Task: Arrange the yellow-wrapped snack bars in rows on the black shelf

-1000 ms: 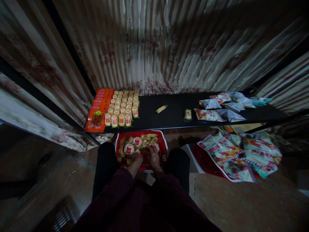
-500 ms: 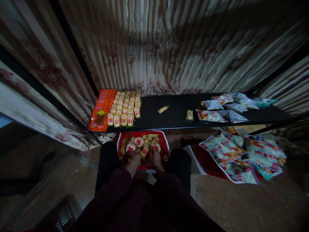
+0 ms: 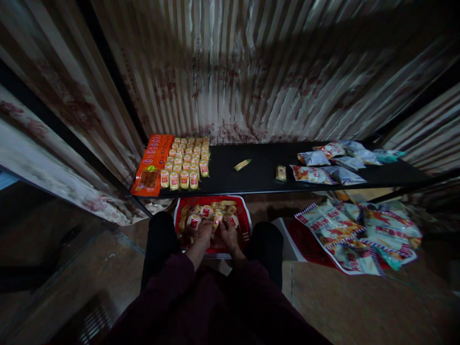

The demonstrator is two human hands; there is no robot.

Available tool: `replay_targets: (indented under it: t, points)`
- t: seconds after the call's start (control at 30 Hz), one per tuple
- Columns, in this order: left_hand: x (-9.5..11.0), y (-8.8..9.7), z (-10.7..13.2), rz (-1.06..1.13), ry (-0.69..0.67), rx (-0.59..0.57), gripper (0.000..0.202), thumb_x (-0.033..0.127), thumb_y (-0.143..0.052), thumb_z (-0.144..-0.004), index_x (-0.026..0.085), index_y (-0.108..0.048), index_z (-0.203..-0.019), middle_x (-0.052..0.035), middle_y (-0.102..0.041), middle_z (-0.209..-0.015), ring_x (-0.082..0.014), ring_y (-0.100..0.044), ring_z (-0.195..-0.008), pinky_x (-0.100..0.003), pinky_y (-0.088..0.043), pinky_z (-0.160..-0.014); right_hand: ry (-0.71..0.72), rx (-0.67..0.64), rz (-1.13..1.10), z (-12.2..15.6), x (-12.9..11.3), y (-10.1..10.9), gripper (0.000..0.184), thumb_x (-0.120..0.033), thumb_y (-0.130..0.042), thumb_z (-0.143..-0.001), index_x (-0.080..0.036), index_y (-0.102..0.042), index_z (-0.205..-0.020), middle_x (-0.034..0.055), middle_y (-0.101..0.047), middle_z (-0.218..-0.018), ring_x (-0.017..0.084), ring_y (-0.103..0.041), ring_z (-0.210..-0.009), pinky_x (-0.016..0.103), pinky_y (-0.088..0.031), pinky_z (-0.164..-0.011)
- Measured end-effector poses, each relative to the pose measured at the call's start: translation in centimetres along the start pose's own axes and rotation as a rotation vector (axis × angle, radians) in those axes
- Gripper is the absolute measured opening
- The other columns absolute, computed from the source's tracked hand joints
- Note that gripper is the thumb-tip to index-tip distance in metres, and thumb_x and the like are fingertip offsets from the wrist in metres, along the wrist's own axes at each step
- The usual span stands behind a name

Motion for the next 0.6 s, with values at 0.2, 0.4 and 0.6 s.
replay_targets:
  t: [0.2,0.4,0.6]
  points:
    - [1.8,0.1,0.4,-0.007,-0.077,-0.002,0.002,0.02,-0.061,-0.067,0.019,-0.06,-0.067,0.0017,-0.061,-0.061,-0.011,-0.057,-0.058,-0.021,-0.044,-0.057,0.084,0.007,-0.146,0.0,-1.6,0.0,0.042,-0.042,-0.049,-0.079,-0.02,-0.062,-0.113,0.0076,-0.071,-0.099,0.024,-0.064,-0.095,0.04,-0.051,-0.086]
    - [4.3,0.7,0.7,-0.1,-0.272,0.052,0.011,0.011,-0.057,-0.067,0.019,-0.059,-0.06,0.0,-0.063,-0.067,-0.0124,-0.058,-0.068,-0.022,-0.045,-0.068,0.08,0.037,-0.209,0.1,-3.0,0.2,0.049,-0.043,-0.049,-0.078,-0.015,-0.06,-0.117,0.0141,-0.064,-0.118,0.026,-0.06,-0.108,0.042,-0.047,-0.093]
    - [4.6,0.1,0.6,0.106,-0.307,0.022,0.02,0.003,-0.056,-0.067,0.019,-0.063,-0.077,-0.0026,-0.068,-0.085,-0.0123,-0.062,-0.081,-0.026,-0.048,-0.082,0.141,0.013,-0.225,0.6,-5.5,0.6,0.048,-0.046,-0.049,-0.08,-0.017,-0.06,-0.117,0.0128,-0.062,-0.122,0.025,-0.056,-0.115,0.043,-0.043,-0.099]
Point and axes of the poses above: each hand's wrist, its own z-axis away from the middle knuckle, its own y-axis out of the back of the hand, x = y × z, the point moved 9 cm from there along -z, towards the middle knuckle
